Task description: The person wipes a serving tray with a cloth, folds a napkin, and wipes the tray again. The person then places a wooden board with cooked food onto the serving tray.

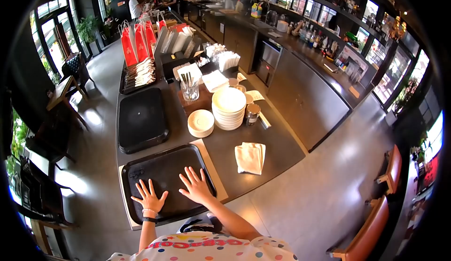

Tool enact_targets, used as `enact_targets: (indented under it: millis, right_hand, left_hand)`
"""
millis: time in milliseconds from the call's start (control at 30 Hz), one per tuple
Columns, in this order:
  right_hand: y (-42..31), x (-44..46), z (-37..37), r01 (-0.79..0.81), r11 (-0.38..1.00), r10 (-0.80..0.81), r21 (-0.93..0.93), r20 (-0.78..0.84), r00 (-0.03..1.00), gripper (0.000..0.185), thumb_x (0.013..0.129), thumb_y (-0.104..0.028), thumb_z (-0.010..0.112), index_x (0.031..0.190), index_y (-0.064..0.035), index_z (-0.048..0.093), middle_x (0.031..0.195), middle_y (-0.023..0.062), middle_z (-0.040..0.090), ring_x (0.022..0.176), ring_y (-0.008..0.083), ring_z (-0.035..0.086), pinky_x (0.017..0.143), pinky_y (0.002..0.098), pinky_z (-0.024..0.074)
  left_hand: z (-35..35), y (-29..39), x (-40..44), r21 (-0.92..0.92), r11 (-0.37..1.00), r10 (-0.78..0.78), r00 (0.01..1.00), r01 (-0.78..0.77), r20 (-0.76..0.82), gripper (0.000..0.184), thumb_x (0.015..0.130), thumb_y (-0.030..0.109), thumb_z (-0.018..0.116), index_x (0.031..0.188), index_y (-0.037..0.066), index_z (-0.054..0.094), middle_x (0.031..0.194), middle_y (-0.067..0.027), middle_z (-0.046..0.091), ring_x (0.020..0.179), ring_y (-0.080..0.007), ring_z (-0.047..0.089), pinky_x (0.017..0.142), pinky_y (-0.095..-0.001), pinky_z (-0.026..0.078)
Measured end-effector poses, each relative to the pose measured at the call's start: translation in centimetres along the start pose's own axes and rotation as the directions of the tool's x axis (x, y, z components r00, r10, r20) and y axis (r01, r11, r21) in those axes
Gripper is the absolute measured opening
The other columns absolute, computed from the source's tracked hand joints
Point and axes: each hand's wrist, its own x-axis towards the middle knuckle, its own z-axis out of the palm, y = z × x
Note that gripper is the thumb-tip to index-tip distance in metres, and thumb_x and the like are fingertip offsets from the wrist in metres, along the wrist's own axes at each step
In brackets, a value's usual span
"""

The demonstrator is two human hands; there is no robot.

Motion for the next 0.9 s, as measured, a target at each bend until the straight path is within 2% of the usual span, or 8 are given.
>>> enact_targets:
  millis: [267,367,433,533,567,633,700,900]
  right_hand:
    - [-1.3,0.2,-1.4,0.043,0.998,-0.044,-0.054,-0.013,0.999,0.058,0.082,-0.041,0.062,0.130,-0.0123,0.048,0.146,0.0168,0.030,0.136,0.0365,0.025,0.104,0.0632,0.0194]
    - [-1.2,-0.5,-4.0,0.040,0.990,-0.011,0.136,-0.205,0.979,0.053,0.079,-0.028,0.068,0.127,-0.0122,0.052,0.146,0.0166,0.031,0.136,0.0383,0.024,0.103,0.0631,0.0218]
    - [-1.1,-2.2,-6.0,-0.151,0.985,0.125,-0.080,-0.267,0.956,0.052,0.080,-0.026,0.068,0.127,-0.0105,0.051,0.146,0.0165,0.031,0.136,0.0386,0.023,0.104,0.0616,0.0219]
    - [0.9,-5.9,-4.9,-0.389,0.921,0.375,0.034,-0.354,0.857,0.052,0.082,-0.027,0.066,0.128,-0.0064,0.049,0.145,0.0167,0.030,0.136,0.0389,0.022,0.105,0.0600,0.0215]
    - [1.5,-7.0,-4.1,-0.407,0.901,0.433,0.150,-0.397,0.810,0.047,0.084,-0.027,0.064,0.124,-0.0054,0.052,0.142,0.0171,0.037,0.134,0.0378,0.029,0.106,0.0557,0.0246]
    - [2.9,-8.8,-2.3,-0.431,0.899,0.422,0.078,-0.413,0.807,0.039,0.083,-0.025,0.064,0.116,-0.0046,0.058,0.132,0.0165,0.049,0.126,0.0359,0.041,0.105,0.0495,0.0309]
    - [3.2,-9.0,-1.5,-0.424,0.904,0.389,0.054,-0.517,0.763,0.030,0.083,-0.023,0.064,0.107,-0.0048,0.062,0.123,0.0137,0.057,0.120,0.0338,0.048,0.101,0.0464,0.0350]
    - [3.5,-8.6,-1.2,-0.418,0.908,0.331,-0.023,-0.574,0.749,0.017,0.081,-0.024,0.065,0.088,-0.0089,0.069,0.114,0.0057,0.064,0.112,0.0261,0.055,0.095,0.0420,0.0382]
  left_hand:
    - [-0.7,-1.8,-0.8,-0.082,0.990,0.102,0.987,-0.113,-0.127,0.088,0.075,0.068,0.054,0.143,0.017,0.030,0.152,-0.0184,0.012,0.140,-0.0402,0.004,0.093,-0.0778,0.007]
    - [-3.8,-5.1,-1.8,-0.273,0.937,0.148,0.957,-0.216,-0.250,0.085,0.077,0.056,0.062,0.141,0.011,0.032,0.151,-0.0201,0.015,0.140,-0.0391,0.010,0.106,-0.0619,0.013]
    - [-5.0,-8.5,-2.9,-0.295,0.922,0.149,0.933,-0.251,-0.328,0.085,0.078,0.048,0.065,0.140,0.003,0.030,0.148,-0.0251,0.017,0.138,-0.0406,0.016,0.111,-0.0526,0.014]
    - [-1.9,-13.5,-4.4,-0.522,0.823,0.036,0.938,-0.223,-0.344,0.083,0.080,0.036,0.067,0.141,-0.001,0.024,0.148,-0.0254,0.016,0.137,-0.0416,0.018,0.111,-0.0504,0.015]
    - [-0.9,-14.2,-5.0,-0.673,0.712,-0.015,0.954,-0.199,-0.298,0.082,0.080,0.034,0.066,0.141,-0.001,0.023,0.146,-0.0252,0.022,0.136,-0.0408,0.021,0.112,-0.0488,0.015]
    - [1.5,-14.9,-5.5,-0.741,0.636,-0.017,0.956,-0.216,-0.293,0.076,0.081,0.028,0.064,0.141,0.001,0.026,0.145,-0.0218,0.029,0.136,-0.0363,0.025,0.112,-0.0446,0.018]
    - [1.0,-14.2,-6.5,-0.553,0.777,0.067,0.913,-0.300,-0.402,0.077,0.080,0.028,0.065,0.140,-0.001,0.027,0.142,-0.0206,0.034,0.135,-0.0345,0.027,0.112,-0.0446,0.018]
    - [0.8,-13.9,-6.8,-0.487,0.823,0.083,0.911,-0.291,-0.404,0.089,0.075,0.043,0.069,0.139,-0.005,0.027,0.138,-0.0227,0.036,0.133,-0.0363,0.030,0.112,-0.0492,0.017]
